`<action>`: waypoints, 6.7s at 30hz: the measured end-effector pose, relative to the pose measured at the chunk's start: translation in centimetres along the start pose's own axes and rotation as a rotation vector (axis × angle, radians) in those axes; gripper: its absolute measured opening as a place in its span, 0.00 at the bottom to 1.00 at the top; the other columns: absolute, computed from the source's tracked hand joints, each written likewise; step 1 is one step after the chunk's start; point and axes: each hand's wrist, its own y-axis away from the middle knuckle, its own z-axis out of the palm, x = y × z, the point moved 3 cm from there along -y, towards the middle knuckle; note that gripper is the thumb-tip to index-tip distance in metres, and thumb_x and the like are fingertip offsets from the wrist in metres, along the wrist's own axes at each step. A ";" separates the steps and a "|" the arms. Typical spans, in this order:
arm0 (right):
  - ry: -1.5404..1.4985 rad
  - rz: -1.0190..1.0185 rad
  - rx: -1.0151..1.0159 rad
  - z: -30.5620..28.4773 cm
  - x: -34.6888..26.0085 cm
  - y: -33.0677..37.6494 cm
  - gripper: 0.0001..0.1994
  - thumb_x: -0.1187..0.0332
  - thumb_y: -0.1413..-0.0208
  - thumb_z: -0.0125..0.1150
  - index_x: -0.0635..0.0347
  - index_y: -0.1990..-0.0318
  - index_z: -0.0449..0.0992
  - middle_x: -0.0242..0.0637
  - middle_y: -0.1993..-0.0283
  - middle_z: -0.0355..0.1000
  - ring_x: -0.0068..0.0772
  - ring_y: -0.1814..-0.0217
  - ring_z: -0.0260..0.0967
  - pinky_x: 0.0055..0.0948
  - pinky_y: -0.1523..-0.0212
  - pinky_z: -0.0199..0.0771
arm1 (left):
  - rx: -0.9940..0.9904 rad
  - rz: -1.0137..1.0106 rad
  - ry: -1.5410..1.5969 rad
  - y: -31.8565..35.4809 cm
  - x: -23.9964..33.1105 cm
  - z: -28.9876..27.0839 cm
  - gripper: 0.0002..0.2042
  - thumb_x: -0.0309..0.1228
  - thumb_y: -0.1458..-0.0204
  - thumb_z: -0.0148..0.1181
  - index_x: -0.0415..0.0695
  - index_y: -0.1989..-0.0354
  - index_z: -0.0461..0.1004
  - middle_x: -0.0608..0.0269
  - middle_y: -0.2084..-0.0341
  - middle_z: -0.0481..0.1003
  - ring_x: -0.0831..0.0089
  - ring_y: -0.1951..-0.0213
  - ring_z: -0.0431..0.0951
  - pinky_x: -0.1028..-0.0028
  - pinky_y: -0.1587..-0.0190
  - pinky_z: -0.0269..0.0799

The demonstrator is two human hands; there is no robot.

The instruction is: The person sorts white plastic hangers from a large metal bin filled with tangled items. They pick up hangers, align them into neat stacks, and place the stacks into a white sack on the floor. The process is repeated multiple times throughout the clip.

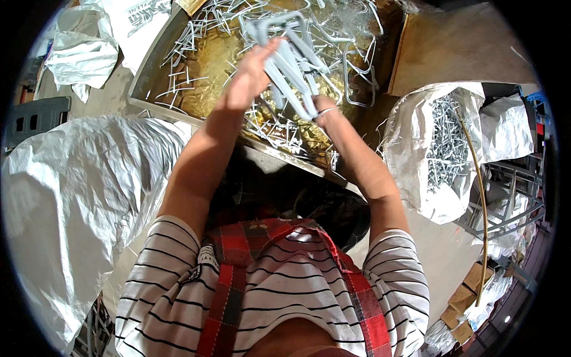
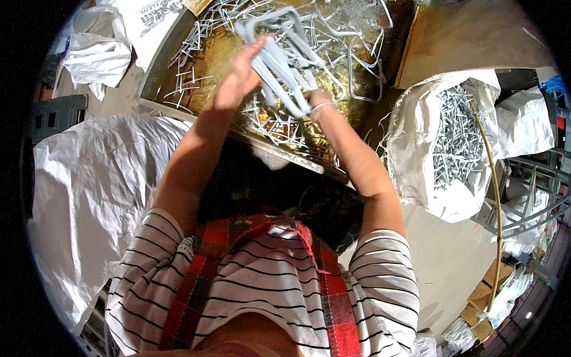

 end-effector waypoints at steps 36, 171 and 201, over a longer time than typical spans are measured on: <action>1.838 -0.552 0.143 -11.1 -6.9 -7.4 0.14 0.71 0.47 0.41 0.59 0.54 0.67 0.53 0.52 0.66 0.47 0.49 0.64 0.43 0.52 0.66 | 0.170 0.371 -0.419 1.2 6.6 -0.4 0.14 0.26 0.47 0.52 0.36 0.53 0.66 0.58 0.73 0.74 0.75 0.77 0.74 0.77 0.74 0.72; 2.132 -0.769 -0.236 5.2 -14.9 13.8 0.11 0.72 0.57 0.55 0.63 0.64 0.73 0.50 0.63 0.72 0.45 0.58 0.71 0.36 0.58 0.72 | 0.256 0.184 -0.883 3.2 7.4 2.3 0.19 0.30 0.63 0.67 0.35 0.63 0.72 0.54 0.68 0.75 0.69 0.66 0.75 0.74 0.61 0.72; 1.030 -0.629 -0.562 4.0 -7.2 5.1 0.48 0.60 0.67 0.72 0.60 0.38 0.48 0.49 0.39 0.53 0.40 0.37 0.49 0.32 0.37 0.47 | -0.104 0.146 0.007 2.8 10.6 -3.3 0.14 0.27 0.55 0.57 0.34 0.59 0.69 0.58 0.74 0.73 0.67 0.73 0.76 0.67 0.65 0.73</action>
